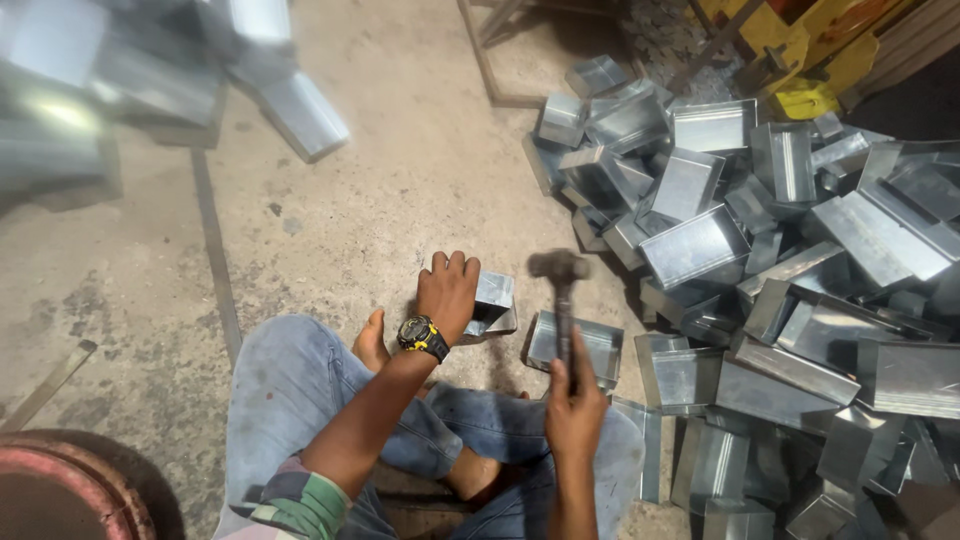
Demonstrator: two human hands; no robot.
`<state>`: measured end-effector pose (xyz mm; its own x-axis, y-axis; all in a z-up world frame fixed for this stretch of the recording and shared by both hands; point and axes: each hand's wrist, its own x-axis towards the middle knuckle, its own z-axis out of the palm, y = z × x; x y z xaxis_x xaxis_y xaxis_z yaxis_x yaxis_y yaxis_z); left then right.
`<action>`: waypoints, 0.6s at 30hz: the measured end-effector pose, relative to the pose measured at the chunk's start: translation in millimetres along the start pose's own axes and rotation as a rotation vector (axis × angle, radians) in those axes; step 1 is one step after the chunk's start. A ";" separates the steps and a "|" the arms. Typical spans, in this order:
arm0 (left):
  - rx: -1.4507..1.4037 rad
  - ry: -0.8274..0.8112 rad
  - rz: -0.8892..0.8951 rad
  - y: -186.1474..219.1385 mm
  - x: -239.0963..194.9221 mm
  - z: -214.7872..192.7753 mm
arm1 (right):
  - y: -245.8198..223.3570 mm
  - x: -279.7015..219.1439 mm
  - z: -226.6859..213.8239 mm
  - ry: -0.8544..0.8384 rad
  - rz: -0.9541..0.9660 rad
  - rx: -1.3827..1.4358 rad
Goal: The person uses a hammer to flatten or shape the edges of small metal boxes on the floor, handling boxes one at a time and moving them into a pile.
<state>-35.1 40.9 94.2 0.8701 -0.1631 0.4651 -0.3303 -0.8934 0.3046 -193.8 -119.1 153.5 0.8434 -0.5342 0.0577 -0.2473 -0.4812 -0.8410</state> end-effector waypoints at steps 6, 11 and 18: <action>-0.479 0.223 -0.164 -38.9 -25.6 48.0 | 35.3 2.3 11.9 0.016 -0.284 0.097; -0.406 -0.178 -0.308 -65.7 -46.4 82.4 | 27.2 -5.0 -5.4 0.030 -0.075 0.281; -0.002 -0.007 0.090 -23.8 -21.6 62.7 | -10.3 -15.7 -34.2 0.160 -0.318 0.484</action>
<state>-23.1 39.5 24.7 0.8396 -0.2454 0.4847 -0.4077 -0.8742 0.2637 -220.8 -129.5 179.7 0.7490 -0.5321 0.3949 0.2824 -0.2828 -0.9167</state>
